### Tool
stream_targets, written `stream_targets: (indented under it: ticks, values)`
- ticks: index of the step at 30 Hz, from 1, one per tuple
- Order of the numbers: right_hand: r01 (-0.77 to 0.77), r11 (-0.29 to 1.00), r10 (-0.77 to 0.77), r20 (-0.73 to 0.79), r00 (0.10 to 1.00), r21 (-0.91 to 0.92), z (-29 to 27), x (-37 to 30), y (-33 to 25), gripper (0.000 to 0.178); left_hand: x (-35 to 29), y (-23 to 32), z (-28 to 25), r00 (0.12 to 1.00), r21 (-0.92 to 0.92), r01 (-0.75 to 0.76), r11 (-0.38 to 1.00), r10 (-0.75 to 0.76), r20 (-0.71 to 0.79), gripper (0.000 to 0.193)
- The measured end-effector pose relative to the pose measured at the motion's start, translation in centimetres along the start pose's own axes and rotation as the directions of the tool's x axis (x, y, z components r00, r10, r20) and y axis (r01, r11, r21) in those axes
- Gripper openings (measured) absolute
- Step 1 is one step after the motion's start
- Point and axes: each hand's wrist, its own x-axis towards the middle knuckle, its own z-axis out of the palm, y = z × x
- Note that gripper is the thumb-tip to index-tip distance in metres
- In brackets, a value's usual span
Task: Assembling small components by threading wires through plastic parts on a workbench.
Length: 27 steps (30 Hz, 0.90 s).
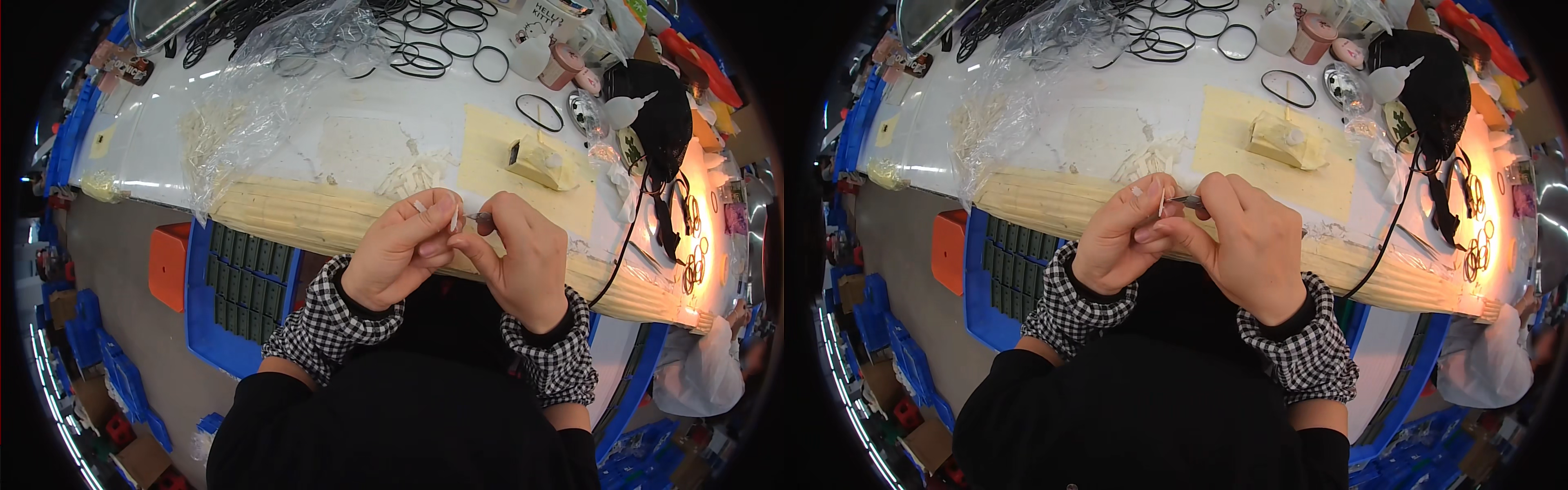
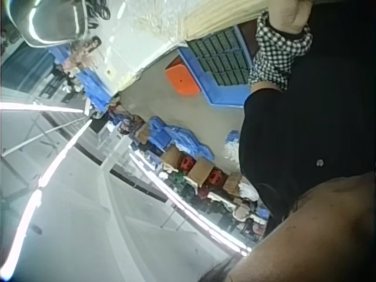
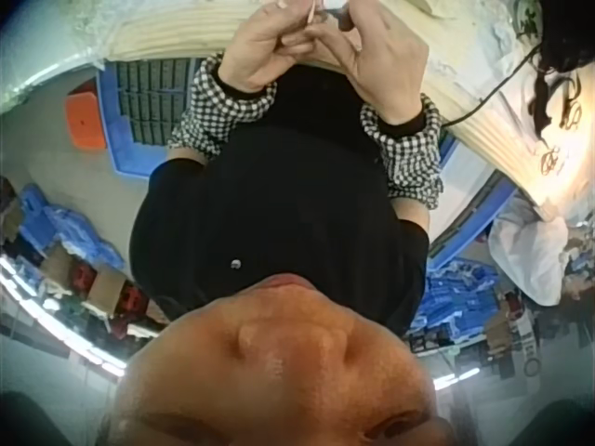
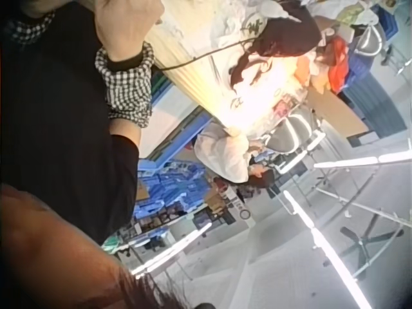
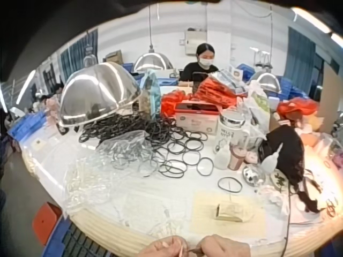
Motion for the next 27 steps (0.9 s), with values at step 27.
stream_targets:
  ticks: [27]
  values:
    - [-0.002, 0.998, 0.004, 0.028, 1.000, -0.055, 0.0, -0.1, -0.2, 0.036, 0.0, -0.2, -0.4, 0.996, -0.038, 0.011, 0.999, -0.008, 0.092, 0.013]
